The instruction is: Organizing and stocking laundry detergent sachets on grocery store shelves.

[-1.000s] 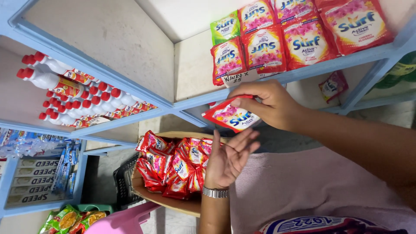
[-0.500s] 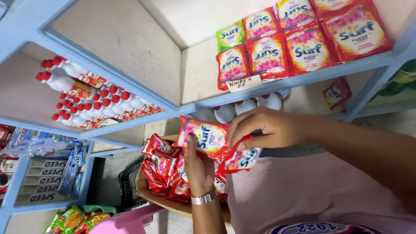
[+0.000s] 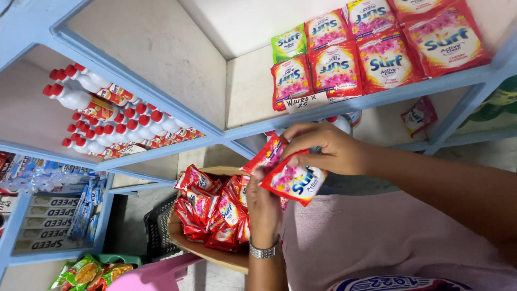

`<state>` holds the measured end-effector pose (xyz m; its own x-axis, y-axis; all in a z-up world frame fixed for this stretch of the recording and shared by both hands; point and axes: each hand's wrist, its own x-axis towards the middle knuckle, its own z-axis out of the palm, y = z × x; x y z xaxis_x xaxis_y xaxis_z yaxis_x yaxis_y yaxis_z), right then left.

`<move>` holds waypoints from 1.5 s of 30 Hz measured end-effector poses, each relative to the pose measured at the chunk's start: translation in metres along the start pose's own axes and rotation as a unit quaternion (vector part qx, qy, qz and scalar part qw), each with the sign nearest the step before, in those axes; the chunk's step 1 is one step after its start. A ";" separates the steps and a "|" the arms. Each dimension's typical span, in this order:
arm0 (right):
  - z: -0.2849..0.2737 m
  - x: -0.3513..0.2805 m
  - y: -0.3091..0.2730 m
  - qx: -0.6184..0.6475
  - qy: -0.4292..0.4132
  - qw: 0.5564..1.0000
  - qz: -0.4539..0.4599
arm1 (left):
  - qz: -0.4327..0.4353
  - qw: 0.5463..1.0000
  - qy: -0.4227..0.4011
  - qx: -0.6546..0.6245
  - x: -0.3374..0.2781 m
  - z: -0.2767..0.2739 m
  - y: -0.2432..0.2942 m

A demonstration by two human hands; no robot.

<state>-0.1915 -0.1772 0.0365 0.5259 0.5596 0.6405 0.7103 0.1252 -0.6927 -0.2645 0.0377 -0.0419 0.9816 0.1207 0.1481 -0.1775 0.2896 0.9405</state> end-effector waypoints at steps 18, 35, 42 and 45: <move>0.016 -0.011 0.030 -0.017 -0.039 0.976 0.212 | -0.245 0.921 0.050 -0.298 0.002 0.017 -0.014; 0.022 -0.007 0.001 -0.076 -0.101 0.965 0.229 | -0.286 0.907 0.063 -0.302 -0.003 0.009 -0.005; 0.035 -0.007 0.002 -0.117 0.017 0.990 0.072 | -0.177 0.975 0.025 -0.131 0.025 -0.004 0.038; 0.038 -0.004 -0.006 -0.112 0.037 0.992 0.049 | -0.164 0.980 0.059 -0.099 0.052 0.009 0.064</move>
<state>-0.2158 -0.1486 0.0254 0.6250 0.4970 0.6019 0.7353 -0.1160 -0.6677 -0.2245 0.0543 0.0291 0.9752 0.0967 -0.1990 0.1235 0.5087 0.8520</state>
